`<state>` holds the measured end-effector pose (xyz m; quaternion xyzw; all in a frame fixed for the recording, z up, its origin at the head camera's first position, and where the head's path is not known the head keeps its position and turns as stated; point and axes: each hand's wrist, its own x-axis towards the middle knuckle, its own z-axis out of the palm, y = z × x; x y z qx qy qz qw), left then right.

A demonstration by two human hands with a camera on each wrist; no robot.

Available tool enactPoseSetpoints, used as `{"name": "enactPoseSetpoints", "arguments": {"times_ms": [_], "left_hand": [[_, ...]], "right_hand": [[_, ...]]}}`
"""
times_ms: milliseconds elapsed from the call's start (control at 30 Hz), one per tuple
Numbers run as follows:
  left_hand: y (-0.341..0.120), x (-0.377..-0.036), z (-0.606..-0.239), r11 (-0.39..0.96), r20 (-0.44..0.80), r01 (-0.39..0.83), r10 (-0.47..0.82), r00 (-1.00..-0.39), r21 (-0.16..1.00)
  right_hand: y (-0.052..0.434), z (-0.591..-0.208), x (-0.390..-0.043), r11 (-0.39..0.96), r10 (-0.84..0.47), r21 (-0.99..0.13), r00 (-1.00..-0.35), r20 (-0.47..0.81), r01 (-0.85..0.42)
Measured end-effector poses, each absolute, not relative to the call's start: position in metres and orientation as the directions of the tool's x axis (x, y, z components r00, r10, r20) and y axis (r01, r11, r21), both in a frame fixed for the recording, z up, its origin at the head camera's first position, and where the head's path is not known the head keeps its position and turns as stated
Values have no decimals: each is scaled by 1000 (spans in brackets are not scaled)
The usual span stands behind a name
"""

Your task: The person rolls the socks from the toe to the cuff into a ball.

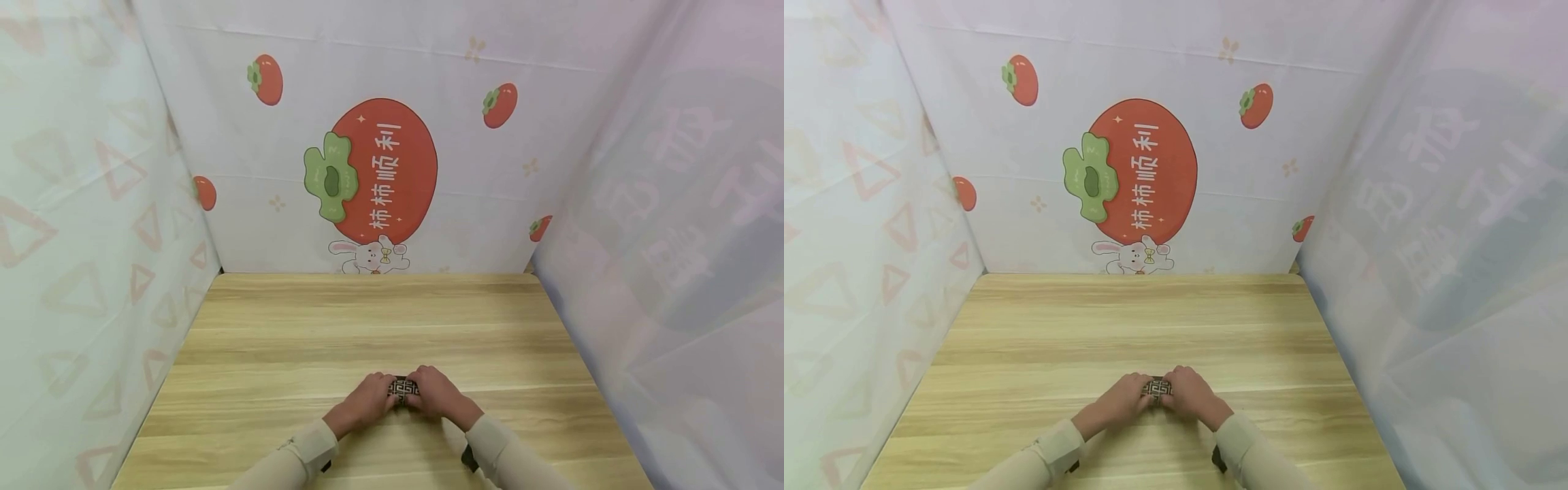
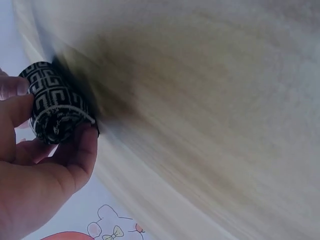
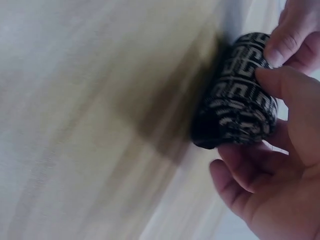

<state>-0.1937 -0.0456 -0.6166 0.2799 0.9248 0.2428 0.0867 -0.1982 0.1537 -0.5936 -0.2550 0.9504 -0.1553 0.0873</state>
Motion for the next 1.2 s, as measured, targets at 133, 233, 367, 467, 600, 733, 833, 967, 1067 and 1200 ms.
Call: {"name": "enactPoseSetpoints", "arguments": {"times_ms": [133, 233, 367, 467, 600, 733, 833, 967, 1067, 1200], "left_hand": [[-47, -197, -611, 717, -104, 443, 578, -809, 539], [-47, -198, -608, 704, -136, 433, 596, -791, 563], [-46, -199, -609, 688, -153, 436, 618, -771, 581], [-45, -199, -609, 687, -160, 438, 623, -765, 579], [-44, -198, -606, 715, -173, 444, 611, -772, 540], [-44, -196, -602, 749, -191, 443, 590, -785, 493], [-44, -196, -600, 756, -197, 438, 584, -788, 486], [-44, -197, -599, 752, -191, 451, 592, -783, 481], [-45, -198, -597, 745, -185, 467, 604, -775, 477], [-45, -199, -594, 738, -186, 472, 613, -768, 482]], "right_hand": [[155, -589, -202, 800, -540, -412, -822, -180, -435], [157, -587, -203, 785, -553, -476, -795, -248, -397], [158, -585, -205, 768, -565, -530, -771, -294, -360], [159, -586, -206, 762, -571, -543, -763, -304, -354], [160, -587, -207, 748, -584, -556, -757, -294, -362], [161, -588, -207, 733, -598, -563, -756, -267, -381], [161, -588, -206, 727, -602, -570, -755, -260, -383], [161, -588, -204, 723, -612, -564, -749, -254, -400], [161, -587, -205, 725, -621, -546, -741, -254, -420], [161, -585, -206, 742, -611, -526, -743, -275, -415]]}}
